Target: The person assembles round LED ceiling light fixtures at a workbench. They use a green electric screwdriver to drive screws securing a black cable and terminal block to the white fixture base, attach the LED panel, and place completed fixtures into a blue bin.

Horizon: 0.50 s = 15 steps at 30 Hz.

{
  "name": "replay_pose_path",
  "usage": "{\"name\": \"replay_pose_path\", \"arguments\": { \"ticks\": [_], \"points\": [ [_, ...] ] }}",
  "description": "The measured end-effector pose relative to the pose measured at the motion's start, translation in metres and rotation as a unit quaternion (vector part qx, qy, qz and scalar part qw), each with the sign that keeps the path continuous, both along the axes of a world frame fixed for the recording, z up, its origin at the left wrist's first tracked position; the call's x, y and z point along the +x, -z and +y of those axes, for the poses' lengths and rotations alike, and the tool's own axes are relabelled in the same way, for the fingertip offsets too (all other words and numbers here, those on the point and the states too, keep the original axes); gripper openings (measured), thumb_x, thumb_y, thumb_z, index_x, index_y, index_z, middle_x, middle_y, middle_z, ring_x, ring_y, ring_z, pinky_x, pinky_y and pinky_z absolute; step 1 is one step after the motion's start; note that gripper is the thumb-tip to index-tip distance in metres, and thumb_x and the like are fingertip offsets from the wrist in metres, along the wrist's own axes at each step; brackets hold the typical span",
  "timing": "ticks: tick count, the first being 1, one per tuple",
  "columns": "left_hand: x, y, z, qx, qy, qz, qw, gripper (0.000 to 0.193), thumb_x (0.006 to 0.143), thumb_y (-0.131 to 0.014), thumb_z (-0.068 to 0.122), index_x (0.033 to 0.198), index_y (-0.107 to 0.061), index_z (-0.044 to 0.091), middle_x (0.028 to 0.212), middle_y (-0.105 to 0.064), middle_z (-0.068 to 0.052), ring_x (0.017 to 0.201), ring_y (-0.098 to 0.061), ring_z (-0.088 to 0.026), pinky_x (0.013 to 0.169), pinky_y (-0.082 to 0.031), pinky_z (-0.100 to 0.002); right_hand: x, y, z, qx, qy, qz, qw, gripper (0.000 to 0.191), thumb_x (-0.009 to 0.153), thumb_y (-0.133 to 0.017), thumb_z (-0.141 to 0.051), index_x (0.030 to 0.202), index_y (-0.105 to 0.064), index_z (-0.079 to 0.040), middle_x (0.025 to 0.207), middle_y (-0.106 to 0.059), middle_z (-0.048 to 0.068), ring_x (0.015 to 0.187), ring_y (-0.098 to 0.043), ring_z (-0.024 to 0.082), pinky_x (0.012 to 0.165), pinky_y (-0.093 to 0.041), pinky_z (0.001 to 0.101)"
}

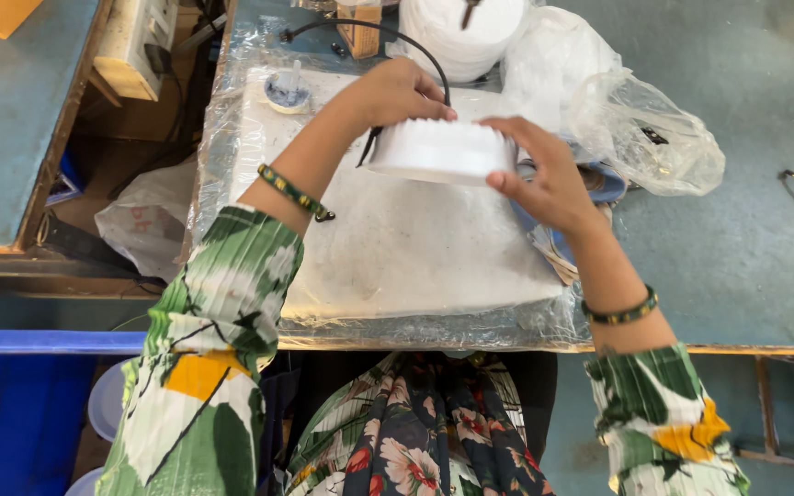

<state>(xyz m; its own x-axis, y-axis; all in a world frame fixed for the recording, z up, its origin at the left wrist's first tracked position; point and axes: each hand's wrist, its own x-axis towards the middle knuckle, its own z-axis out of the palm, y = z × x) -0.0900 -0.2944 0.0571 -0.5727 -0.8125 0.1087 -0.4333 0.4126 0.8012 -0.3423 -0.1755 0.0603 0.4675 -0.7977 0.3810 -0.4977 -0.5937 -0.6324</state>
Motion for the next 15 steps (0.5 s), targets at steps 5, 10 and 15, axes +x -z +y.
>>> {"name": "replay_pose_path", "arguments": {
  "ticks": [5,10,15],
  "points": [
    [-0.015,-0.008,-0.010,0.037,-0.041,0.003,0.998,0.030,0.077,-0.080,0.030,0.095,-0.083,0.007,0.082,-0.078,-0.006,0.071,-0.070,-0.014,0.069,-0.055,-0.029,-0.007,0.007,-0.016,0.089,0.002,-0.086,0.992,0.072,0.094,-0.060,-0.064,0.137,-0.058,-0.006,0.124,-0.066,0.009,0.123,-0.059,0.020,0.107,-0.046,0.0350],
    [-0.019,-0.009,-0.004,0.028,-0.032,-0.015,0.999,0.033,0.076,-0.084,0.033,0.093,-0.082,0.005,0.081,-0.077,-0.008,0.072,-0.068,-0.016,0.069,-0.054,-0.030,-0.013,0.016,-0.017,0.125,-0.013,-0.123,0.984,0.076,0.087,-0.068,-0.065,0.133,-0.059,-0.005,0.120,-0.063,0.007,0.120,-0.058,0.019,0.105,-0.045,0.0344],
    [-0.019,-0.009,0.000,0.047,-0.007,0.011,0.999,0.037,0.074,-0.088,0.029,0.100,-0.079,0.003,0.086,-0.077,-0.007,0.076,-0.071,-0.014,0.072,-0.055,-0.027,-0.016,0.021,-0.019,0.119,-0.036,-0.117,0.985,0.079,0.083,-0.070,-0.069,0.129,-0.059,-0.006,0.123,-0.065,0.006,0.123,-0.059,0.019,0.107,-0.046,0.0350]
  ]
}}
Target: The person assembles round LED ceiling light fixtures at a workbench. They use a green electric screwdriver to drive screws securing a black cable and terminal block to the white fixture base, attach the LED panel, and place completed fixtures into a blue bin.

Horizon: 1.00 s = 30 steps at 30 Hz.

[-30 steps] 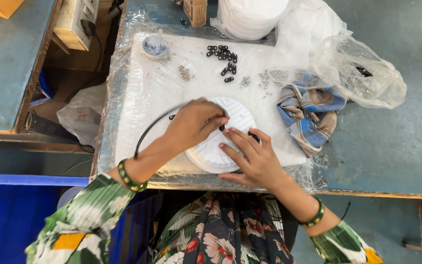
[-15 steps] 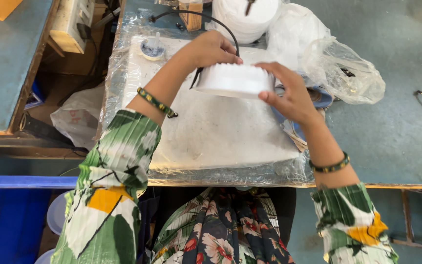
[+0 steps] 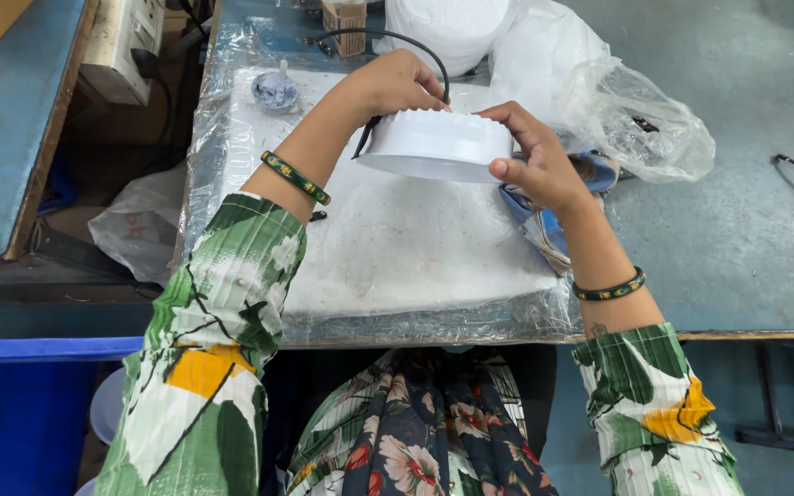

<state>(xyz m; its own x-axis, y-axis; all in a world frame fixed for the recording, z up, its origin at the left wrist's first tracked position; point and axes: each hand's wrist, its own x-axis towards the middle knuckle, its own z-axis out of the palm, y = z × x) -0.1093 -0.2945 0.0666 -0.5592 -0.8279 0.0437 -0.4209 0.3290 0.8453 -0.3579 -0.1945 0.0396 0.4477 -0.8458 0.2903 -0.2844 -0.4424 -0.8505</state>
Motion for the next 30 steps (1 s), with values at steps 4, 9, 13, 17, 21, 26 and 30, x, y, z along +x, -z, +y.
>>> {"name": "replay_pose_path", "arguments": {
  "ticks": [4,9,13,17,21,26,30],
  "points": [
    [0.0000,0.0026,0.0013,0.043,-0.018,-0.008,0.999,0.033,0.074,-0.089,0.027,0.094,-0.078,0.004,0.085,-0.075,-0.006,0.076,-0.069,-0.013,0.069,-0.054,-0.028,0.0024,0.0002,-0.0004,-0.022,-0.003,0.009,1.000,0.080,0.083,-0.068,-0.072,0.129,-0.059,-0.007,0.123,-0.065,0.007,0.121,-0.060,0.019,0.107,-0.047,0.0342],
    [-0.0026,0.0021,-0.0011,-0.021,-0.011,-0.055,0.998,0.026,0.075,-0.088,0.027,0.089,-0.076,0.009,0.081,-0.074,-0.003,0.072,-0.067,-0.014,0.065,-0.052,-0.030,0.0045,-0.0026,0.0009,-0.004,0.002,0.012,1.000,0.085,0.079,-0.067,-0.075,0.129,-0.060,-0.007,0.123,-0.065,0.009,0.120,-0.061,0.021,0.105,-0.047,0.0364],
    [-0.0019,0.0042,-0.0004,-0.056,-0.013,-0.061,0.996,0.025,0.077,-0.088,0.025,0.089,-0.072,0.009,0.078,-0.074,-0.003,0.070,-0.068,-0.015,0.063,-0.052,-0.032,0.0053,-0.0033,0.0003,-0.017,0.003,0.021,1.000,0.086,0.078,-0.065,-0.079,0.128,-0.060,-0.009,0.127,-0.066,0.009,0.126,-0.062,0.024,0.108,-0.048,0.0401],
    [-0.0019,0.0076,-0.0018,-0.082,-0.012,-0.048,0.995,0.025,0.076,-0.088,0.023,0.088,-0.071,0.008,0.079,-0.075,-0.004,0.071,-0.071,-0.015,0.064,-0.053,-0.032,0.0044,-0.0029,-0.0016,-0.024,-0.003,0.028,0.999,0.086,0.079,-0.065,-0.080,0.129,-0.060,-0.010,0.128,-0.066,0.009,0.128,-0.061,0.025,0.109,-0.047,0.0410],
    [-0.0021,0.0099,-0.0048,-0.096,-0.015,-0.063,0.993,0.026,0.077,-0.089,0.023,0.087,-0.070,0.008,0.079,-0.075,-0.005,0.071,-0.071,-0.017,0.063,-0.053,-0.033,0.0038,-0.0017,-0.0035,-0.024,-0.004,0.031,0.999,0.086,0.080,-0.065,-0.080,0.129,-0.060,-0.010,0.126,-0.067,0.009,0.125,-0.061,0.024,0.108,-0.047,0.0402],
    [-0.0023,0.0101,-0.0049,-0.104,-0.021,-0.055,0.993,0.025,0.076,-0.089,0.022,0.085,-0.070,0.008,0.078,-0.075,-0.005,0.070,-0.071,-0.016,0.062,-0.053,-0.032,0.0046,-0.0004,-0.0053,-0.024,-0.003,0.020,0.999,0.088,0.078,-0.065,-0.082,0.129,-0.060,-0.009,0.124,-0.067,0.009,0.124,-0.062,0.024,0.107,-0.048,0.0397],
    [-0.0036,0.0095,-0.0046,-0.077,-0.028,-0.066,0.994,0.025,0.077,-0.088,0.023,0.086,-0.069,0.008,0.077,-0.074,-0.005,0.067,-0.069,-0.016,0.060,-0.052,-0.033,0.0045,0.0003,-0.0049,-0.019,0.000,0.016,1.000,0.090,0.077,-0.065,-0.082,0.129,-0.060,-0.009,0.123,-0.067,0.009,0.123,-0.062,0.024,0.106,-0.048,0.0394]
  ]
}}
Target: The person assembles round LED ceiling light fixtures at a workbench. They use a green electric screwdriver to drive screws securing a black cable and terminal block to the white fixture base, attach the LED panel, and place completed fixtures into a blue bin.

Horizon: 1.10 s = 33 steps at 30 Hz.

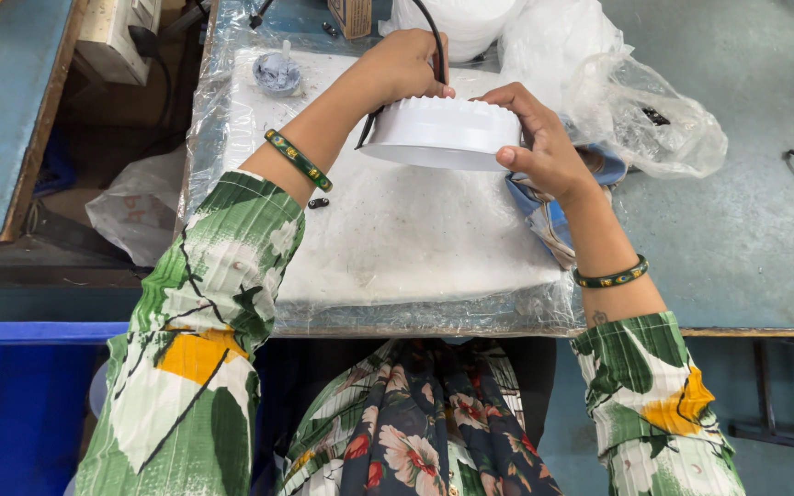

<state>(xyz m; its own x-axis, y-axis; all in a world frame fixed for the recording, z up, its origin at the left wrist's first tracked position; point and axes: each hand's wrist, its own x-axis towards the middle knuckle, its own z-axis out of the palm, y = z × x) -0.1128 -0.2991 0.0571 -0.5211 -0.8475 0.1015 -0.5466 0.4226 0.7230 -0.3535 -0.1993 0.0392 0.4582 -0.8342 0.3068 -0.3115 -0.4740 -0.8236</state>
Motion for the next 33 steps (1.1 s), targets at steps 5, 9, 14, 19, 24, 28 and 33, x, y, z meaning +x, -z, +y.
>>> {"name": "replay_pose_path", "arguments": {
  "ticks": [5,9,14,19,24,28,33],
  "points": [
    [0.000,0.000,0.001,-0.025,-0.001,-0.005,1.000,0.025,0.078,-0.088,0.024,0.084,-0.070,0.009,0.076,-0.073,-0.004,0.067,-0.069,-0.016,0.061,-0.051,-0.033,0.000,0.001,0.001,0.003,0.007,-0.001,1.000,0.089,0.077,-0.066,-0.081,0.128,-0.061,-0.009,0.122,-0.067,0.009,0.122,-0.063,0.024,0.106,-0.049,0.0395],
    [0.000,0.000,0.003,-0.024,-0.013,-0.014,1.000,0.025,0.077,-0.088,0.025,0.084,-0.069,0.009,0.076,-0.073,-0.004,0.068,-0.070,-0.017,0.062,-0.051,-0.033,0.000,0.001,0.001,-0.007,0.013,0.007,1.000,0.090,0.076,-0.065,-0.082,0.127,-0.062,-0.009,0.121,-0.068,0.009,0.121,-0.064,0.024,0.105,-0.049,0.0393],
    [0.001,0.000,0.006,-0.040,-0.016,-0.004,0.999,0.025,0.077,-0.087,0.024,0.084,-0.069,0.009,0.076,-0.074,-0.004,0.070,-0.071,-0.016,0.064,-0.052,-0.034,0.000,0.000,0.001,-0.009,0.012,0.009,1.000,0.091,0.075,-0.065,-0.083,0.127,-0.062,-0.008,0.121,-0.068,0.009,0.121,-0.064,0.024,0.105,-0.049,0.0394],
    [0.001,-0.002,0.006,-0.029,-0.020,-0.016,0.999,0.024,0.077,-0.087,0.024,0.084,-0.069,0.009,0.074,-0.073,-0.003,0.068,-0.070,-0.016,0.063,-0.052,-0.033,0.000,0.001,0.001,-0.007,0.002,0.001,1.000,0.089,0.077,-0.066,-0.081,0.128,-0.061,-0.008,0.121,-0.068,0.009,0.121,-0.063,0.024,0.105,-0.049,0.0385],
    [0.001,-0.001,0.005,-0.017,-0.025,-0.017,0.999,0.024,0.077,-0.087,0.024,0.084,-0.069,0.009,0.074,-0.073,-0.003,0.067,-0.070,-0.015,0.062,-0.052,-0.033,0.000,0.001,0.000,-0.006,0.001,-0.002,1.000,0.087,0.077,-0.067,-0.079,0.128,-0.061,-0.009,0.120,-0.068,0.009,0.120,-0.064,0.023,0.104,-0.050,0.0374],
    [0.003,0.003,0.004,-0.010,-0.023,-0.003,1.000,0.022,0.077,-0.087,0.022,0.086,-0.073,0.008,0.074,-0.074,-0.004,0.067,-0.071,-0.014,0.063,-0.054,-0.032,0.002,-0.003,0.003,-0.022,-0.008,0.010,1.000,0.085,0.079,-0.067,-0.079,0.129,-0.061,-0.009,0.125,-0.068,0.008,0.122,-0.064,0.022,0.105,-0.050,0.0378],
    [0.004,0.005,0.016,0.159,0.046,0.033,0.986,0.019,0.078,-0.082,0.022,0.087,-0.073,0.009,0.074,-0.077,-0.005,0.068,-0.077,-0.016,0.062,-0.059,-0.034,0.009,-0.001,0.029,-0.105,-0.065,0.034,0.992,0.078,0.073,-0.076,-0.070,0.123,-0.061,-0.012,0.132,-0.069,0.004,0.119,-0.067,0.017,0.091,-0.057,0.0350]
  ]
}}
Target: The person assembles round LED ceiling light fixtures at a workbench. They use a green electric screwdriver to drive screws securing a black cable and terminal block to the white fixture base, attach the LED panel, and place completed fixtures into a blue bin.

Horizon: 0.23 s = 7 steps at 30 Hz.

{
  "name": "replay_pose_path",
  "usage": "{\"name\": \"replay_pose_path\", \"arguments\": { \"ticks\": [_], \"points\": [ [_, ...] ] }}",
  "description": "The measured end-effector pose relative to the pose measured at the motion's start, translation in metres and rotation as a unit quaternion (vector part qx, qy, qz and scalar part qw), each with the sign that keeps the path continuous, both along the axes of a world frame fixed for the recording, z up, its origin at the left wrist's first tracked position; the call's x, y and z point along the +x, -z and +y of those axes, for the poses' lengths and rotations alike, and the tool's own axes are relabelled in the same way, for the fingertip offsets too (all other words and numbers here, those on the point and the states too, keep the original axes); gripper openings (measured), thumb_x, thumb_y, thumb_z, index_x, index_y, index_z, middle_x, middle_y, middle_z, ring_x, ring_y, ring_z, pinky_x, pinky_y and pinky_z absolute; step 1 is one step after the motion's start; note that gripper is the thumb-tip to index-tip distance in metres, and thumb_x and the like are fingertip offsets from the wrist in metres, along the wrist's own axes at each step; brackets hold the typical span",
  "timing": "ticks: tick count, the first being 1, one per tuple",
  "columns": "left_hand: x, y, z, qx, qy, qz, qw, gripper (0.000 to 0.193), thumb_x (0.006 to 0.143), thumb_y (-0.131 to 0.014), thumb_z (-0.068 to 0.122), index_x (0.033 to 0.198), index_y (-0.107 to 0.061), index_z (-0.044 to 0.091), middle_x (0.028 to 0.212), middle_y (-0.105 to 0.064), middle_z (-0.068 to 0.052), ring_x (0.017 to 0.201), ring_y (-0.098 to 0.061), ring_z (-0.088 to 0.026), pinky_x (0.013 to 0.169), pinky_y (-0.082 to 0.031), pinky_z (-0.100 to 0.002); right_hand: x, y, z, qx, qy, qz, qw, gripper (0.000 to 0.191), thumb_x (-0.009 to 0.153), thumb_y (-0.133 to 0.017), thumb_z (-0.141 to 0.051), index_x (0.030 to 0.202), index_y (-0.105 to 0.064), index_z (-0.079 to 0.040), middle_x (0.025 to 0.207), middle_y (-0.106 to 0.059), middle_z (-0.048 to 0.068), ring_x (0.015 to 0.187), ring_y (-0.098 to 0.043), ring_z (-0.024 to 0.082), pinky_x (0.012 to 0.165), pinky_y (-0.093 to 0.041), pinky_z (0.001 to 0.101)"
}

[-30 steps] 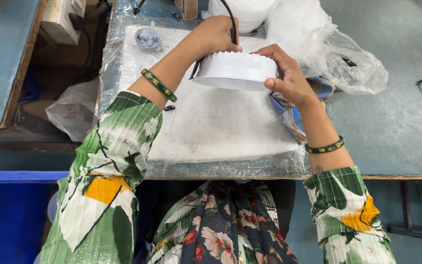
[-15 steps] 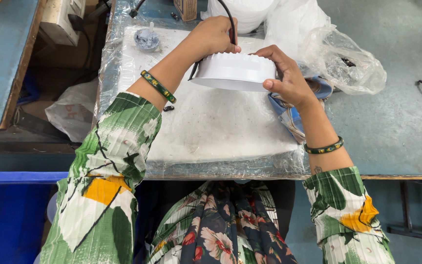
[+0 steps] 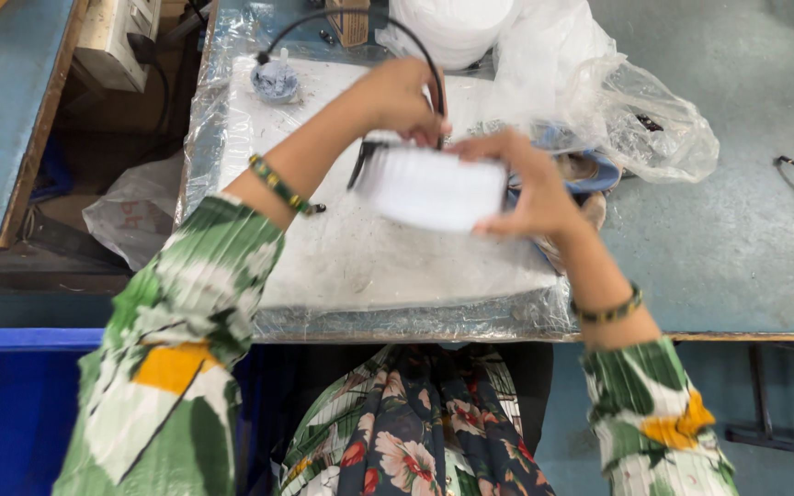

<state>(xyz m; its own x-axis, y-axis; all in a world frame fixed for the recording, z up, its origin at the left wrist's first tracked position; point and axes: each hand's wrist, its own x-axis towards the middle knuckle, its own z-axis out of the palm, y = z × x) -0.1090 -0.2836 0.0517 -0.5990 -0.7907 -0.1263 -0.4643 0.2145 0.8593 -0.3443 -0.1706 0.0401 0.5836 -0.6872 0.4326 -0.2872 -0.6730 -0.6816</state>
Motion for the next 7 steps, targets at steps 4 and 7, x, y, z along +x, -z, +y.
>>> {"name": "replay_pose_path", "arguments": {
  "ticks": [4,7],
  "points": [
    [0.003,0.005,0.054,-0.213,0.093,-0.139,0.963,0.026,0.069,-0.086,0.029,0.084,-0.077,0.010,0.079,-0.077,-0.008,0.078,-0.075,-0.026,0.069,-0.056,-0.041,0.011,0.021,0.061,-0.272,-0.004,0.200,0.941,0.070,0.064,-0.089,-0.057,0.111,-0.066,-0.011,0.131,-0.067,0.008,0.113,-0.057,0.025,0.093,-0.039,0.0455],
    [0.001,-0.005,0.089,-0.238,0.081,-0.194,0.948,0.028,0.072,-0.085,0.033,0.086,-0.078,0.011,0.082,-0.077,-0.010,0.085,-0.073,-0.030,0.074,-0.055,-0.044,0.013,0.040,0.078,-0.311,0.042,0.213,0.925,0.058,0.079,-0.091,-0.049,0.116,-0.065,-0.012,0.141,-0.065,0.004,0.126,-0.057,0.022,0.109,-0.040,0.0427]
  ]
}}
